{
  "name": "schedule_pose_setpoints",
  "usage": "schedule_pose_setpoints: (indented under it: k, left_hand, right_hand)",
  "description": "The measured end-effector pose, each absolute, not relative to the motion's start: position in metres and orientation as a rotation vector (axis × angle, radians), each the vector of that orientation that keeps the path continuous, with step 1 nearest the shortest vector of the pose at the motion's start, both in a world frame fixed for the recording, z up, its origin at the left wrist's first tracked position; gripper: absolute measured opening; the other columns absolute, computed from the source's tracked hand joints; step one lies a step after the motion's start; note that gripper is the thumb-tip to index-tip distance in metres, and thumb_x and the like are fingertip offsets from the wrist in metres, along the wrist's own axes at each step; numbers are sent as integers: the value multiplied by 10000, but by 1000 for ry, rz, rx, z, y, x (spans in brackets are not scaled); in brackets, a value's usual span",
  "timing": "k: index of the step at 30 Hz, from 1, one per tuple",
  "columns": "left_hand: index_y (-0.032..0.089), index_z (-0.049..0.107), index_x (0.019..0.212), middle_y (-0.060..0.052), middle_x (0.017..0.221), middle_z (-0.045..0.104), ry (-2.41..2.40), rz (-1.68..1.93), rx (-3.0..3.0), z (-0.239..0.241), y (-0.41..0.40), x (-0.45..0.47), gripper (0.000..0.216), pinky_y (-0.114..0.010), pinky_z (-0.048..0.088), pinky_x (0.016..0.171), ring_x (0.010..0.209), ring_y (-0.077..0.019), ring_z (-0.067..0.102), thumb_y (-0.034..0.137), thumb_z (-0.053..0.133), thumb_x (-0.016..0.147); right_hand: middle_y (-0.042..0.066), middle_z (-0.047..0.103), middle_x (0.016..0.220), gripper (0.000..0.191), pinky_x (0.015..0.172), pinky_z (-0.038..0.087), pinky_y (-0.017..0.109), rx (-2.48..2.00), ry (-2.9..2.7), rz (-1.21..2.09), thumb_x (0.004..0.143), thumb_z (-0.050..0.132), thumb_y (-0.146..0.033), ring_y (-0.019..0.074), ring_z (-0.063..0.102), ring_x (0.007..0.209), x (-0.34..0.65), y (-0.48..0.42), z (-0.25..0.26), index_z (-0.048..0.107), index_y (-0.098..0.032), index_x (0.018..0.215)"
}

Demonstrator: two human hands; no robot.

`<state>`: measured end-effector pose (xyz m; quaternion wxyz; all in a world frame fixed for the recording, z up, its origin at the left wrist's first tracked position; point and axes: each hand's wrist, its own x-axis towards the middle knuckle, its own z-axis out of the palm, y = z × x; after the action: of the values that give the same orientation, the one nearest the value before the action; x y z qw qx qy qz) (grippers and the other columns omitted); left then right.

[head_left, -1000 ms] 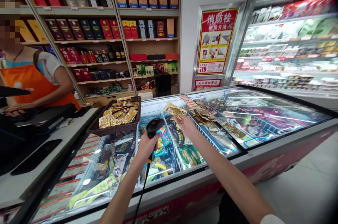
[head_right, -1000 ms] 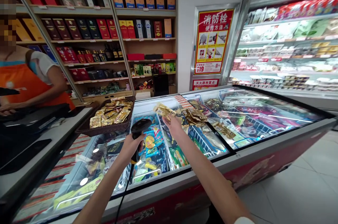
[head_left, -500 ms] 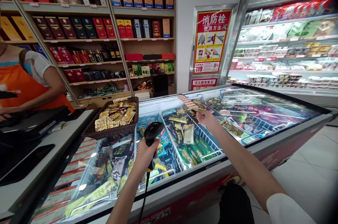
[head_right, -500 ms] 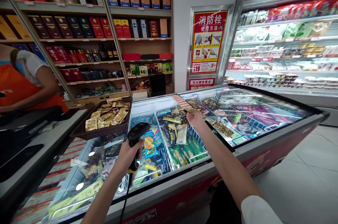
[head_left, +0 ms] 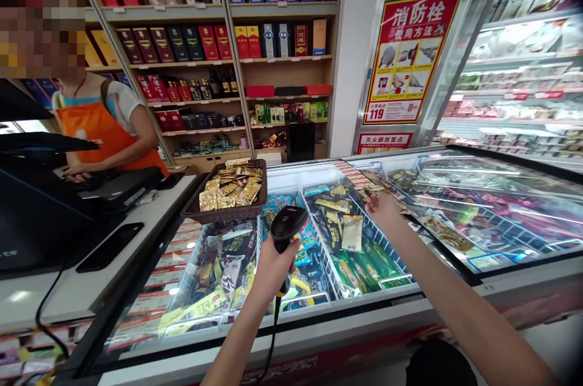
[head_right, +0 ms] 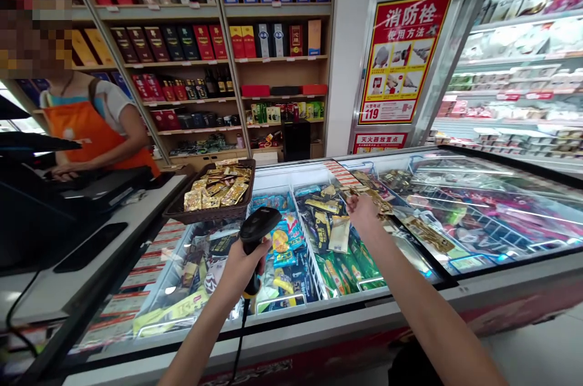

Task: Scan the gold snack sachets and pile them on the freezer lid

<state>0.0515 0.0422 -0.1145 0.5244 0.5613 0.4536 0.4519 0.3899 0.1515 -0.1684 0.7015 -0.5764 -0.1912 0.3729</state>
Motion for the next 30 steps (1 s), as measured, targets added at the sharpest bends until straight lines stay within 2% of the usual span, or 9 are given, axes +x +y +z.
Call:
schedule_pose_setpoints:
  k: [7,10,13,16,18,21,25,27,30]
  left_hand:
    - [217,591,751,60,439,506,1193,1059,1359,-113,39,23,285,-261,363,457,402,-137,465,460,740,748]
    - [216,609,742,49,430,517,1257,1075,1328,-111,33,7,293,-267,376,478,413,-142,473,476,742,755]
    - [223,610,684,28,444,538,1287,1074,1292,-117,29,-11,350,-288,410,492,433,-162,511,537,753,741]
    - [225,647,745,11,475,582,1327,1064,1197,-134,28,-34,397,-314,438,492,445,-188,548,595,784,699]
    - [225,663,806,10,486,598,1372,1069,1106,-147,28,-49,436,-326,450,493,440,-194,558,610,813,665]
    - [218,664,796,6,493,600,1400,1091,1035,-159,26,-62,455,-328,455,511,452,-191,562,623,821,661]
    - [195,657,801,16,511,586,1382,1152,1010,-153,25,-57,428,-304,441,526,474,-167,548,593,792,722]
    - [187,640,770,27,497,565,1356,1148,1014,-147,24,-50,403,-285,429,516,457,-145,522,557,794,734]
    - [180,631,744,44,474,529,1309,1190,1017,-140,19,-38,389,-256,397,485,431,-119,485,527,806,721]
  right_hand:
    - [37,736,899,132,617,568,297,-1264,-754,864,817,584,-264,179,704,715,232,194,-149,593,-236,946]
    - [45,750,933,92,790,566,318,-1235,-1319,749,858,588,-280,205,717,883,173,227,-135,637,-229,917]
    - [86,757,1044,88,924,523,378,-1340,-1792,683,856,661,-284,267,699,1022,130,273,-124,691,-223,912]
    - [137,743,1116,359,1054,437,506,-1538,-2047,685,668,884,-324,356,647,1145,95,316,-122,718,-192,957]
    - [139,748,1038,492,1125,305,627,-1658,-2114,638,537,962,-359,380,619,1178,78,336,-127,724,-154,916]
    - [88,732,844,479,1120,186,718,-1738,-2184,524,527,960,-430,365,644,1104,66,347,-138,722,-123,808]
    - [88,728,830,356,1110,333,580,-1608,-2408,367,665,893,-436,338,677,1009,74,336,-141,754,-166,852]
    - [109,730,836,237,982,467,437,-1613,-2331,321,828,749,-392,297,692,931,83,325,-134,760,-167,904]
    - [124,726,816,259,737,505,308,-1670,-2017,326,945,560,-329,250,689,810,98,307,-117,751,-153,942]
